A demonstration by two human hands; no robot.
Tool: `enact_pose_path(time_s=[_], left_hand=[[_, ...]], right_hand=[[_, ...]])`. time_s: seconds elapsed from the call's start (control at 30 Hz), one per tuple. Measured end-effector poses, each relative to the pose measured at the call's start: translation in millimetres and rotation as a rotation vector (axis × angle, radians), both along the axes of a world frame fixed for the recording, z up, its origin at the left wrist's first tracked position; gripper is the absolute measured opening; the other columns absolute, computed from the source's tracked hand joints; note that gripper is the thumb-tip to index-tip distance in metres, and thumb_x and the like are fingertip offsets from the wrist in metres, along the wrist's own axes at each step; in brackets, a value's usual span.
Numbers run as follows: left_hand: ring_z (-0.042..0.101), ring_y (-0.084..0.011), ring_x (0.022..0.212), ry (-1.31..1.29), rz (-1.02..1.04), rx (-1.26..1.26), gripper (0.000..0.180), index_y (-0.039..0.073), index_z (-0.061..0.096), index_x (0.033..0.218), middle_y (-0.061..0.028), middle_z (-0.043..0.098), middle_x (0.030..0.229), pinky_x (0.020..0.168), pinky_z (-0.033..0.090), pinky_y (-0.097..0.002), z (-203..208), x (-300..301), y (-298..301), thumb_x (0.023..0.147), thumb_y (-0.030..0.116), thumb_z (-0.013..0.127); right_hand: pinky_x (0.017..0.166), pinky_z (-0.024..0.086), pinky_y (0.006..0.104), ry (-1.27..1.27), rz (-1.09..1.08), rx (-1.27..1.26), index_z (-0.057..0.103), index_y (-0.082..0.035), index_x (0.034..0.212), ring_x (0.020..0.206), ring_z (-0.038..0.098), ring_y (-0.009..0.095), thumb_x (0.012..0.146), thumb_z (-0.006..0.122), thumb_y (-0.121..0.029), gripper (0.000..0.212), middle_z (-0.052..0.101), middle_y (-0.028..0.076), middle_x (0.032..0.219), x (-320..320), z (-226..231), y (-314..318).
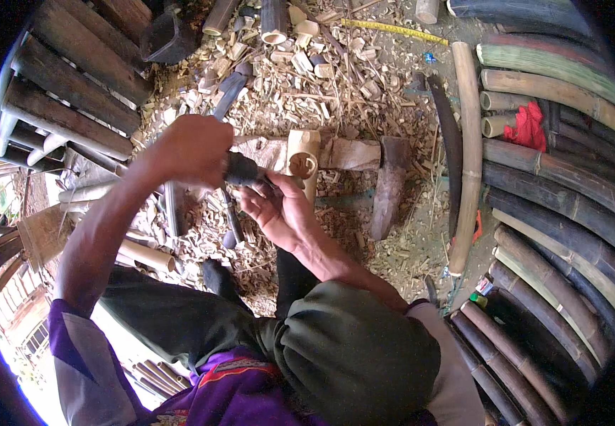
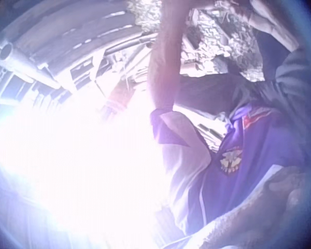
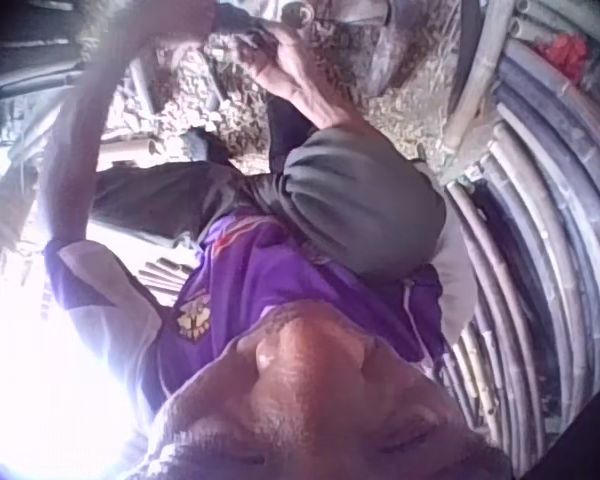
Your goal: The person carves a bamboo pole using a knife and a wooden mallet, shaping the end and hollowing the interior. They repeatedly strike the knife with the mallet, rotate the pole, and inspect the carved sections.
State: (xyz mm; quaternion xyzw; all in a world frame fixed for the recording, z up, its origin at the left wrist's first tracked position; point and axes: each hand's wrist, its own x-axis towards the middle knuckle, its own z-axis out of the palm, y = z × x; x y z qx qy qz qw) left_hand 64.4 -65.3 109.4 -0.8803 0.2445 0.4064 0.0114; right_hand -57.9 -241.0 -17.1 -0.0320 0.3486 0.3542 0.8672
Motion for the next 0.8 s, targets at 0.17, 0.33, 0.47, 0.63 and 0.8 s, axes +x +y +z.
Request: enact_pose_path(time_s=[0.17, 0.33, 0.47, 0.63, 0.8], left_hand=[[0.068, -0.0213, 0.067, 0.673, 0.698, -0.181, 0.053, -0.002, 0.073, 0.099, -0.0111, 0.070, 0.079, 0.065, 0.057, -0.0351, -56.2, -68.8, 46.1, 0.067, 0.036, 0.089], [0.074, -0.0423, 0.089, 0.401, 0.999, -0.212, 0.051, -0.009, 0.069, 0.101, -0.0301, 0.073, 0.094, 0.080, 0.059, -0.0496, -59.5, -179.1, -45.1, 0.076, 0.034, 0.076], [0.071, -0.0465, 0.095, 0.316, 1.305, -0.376, 0.049, -0.010, 0.066, 0.104, -0.0339, 0.070, 0.096, 0.086, 0.057, -0.0519, -79.7, -218.2, -110.0, 0.080, 0.030, 0.076], [0.073, -0.0382, 0.091, 0.319, 1.331, -0.610, 0.048, -0.002, 0.069, 0.107, -0.0249, 0.073, 0.095, 0.085, 0.057, -0.0463, -89.2, -235.5, -73.4, 0.077, 0.033, 0.083], [0.069, -0.0203, 0.068, 0.170, 1.383, -0.359, 0.052, 0.001, 0.077, 0.099, -0.0115, 0.072, 0.077, 0.070, 0.056, -0.0376, -75.3, -190.2, -7.4, 0.061, 0.032, 0.093]], right_hand=[[0.070, 0.061, 0.0374, -0.089, 0.273, -0.341, 0.065, 0.001, 0.100, 0.076, 0.070, 0.025, 0.097, 0.060, -0.018, 0.019, 0.070, 0.014, 0.088, -3.6, 3.0, 1.4], [0.066, 0.052, 0.0349, -0.305, 0.537, -0.833, 0.069, -0.001, 0.087, 0.063, 0.065, 0.020, 0.088, 0.061, -0.020, 0.021, 0.066, 0.008, 0.076, -19.0, -20.4, -39.5], [0.068, 0.048, 0.0342, -0.576, 0.855, -1.074, 0.069, 0.002, 0.078, 0.071, 0.065, 0.019, 0.089, 0.058, -0.023, 0.030, 0.069, 0.009, 0.077, -3.1, -4.5, -61.0], [0.068, 0.050, 0.0374, -0.580, 0.904, -1.038, 0.069, 0.000, 0.084, 0.071, 0.065, 0.021, 0.092, 0.057, -0.024, 0.028, 0.068, 0.009, 0.083, -12.6, 3.9, -55.7], [0.056, 0.057, 0.0350, -0.429, 0.845, -0.825, 0.068, -0.004, 0.098, 0.070, 0.067, 0.020, 0.098, 0.060, -0.025, 0.023, 0.068, 0.008, 0.088, 10.4, -11.1, -9.9]])
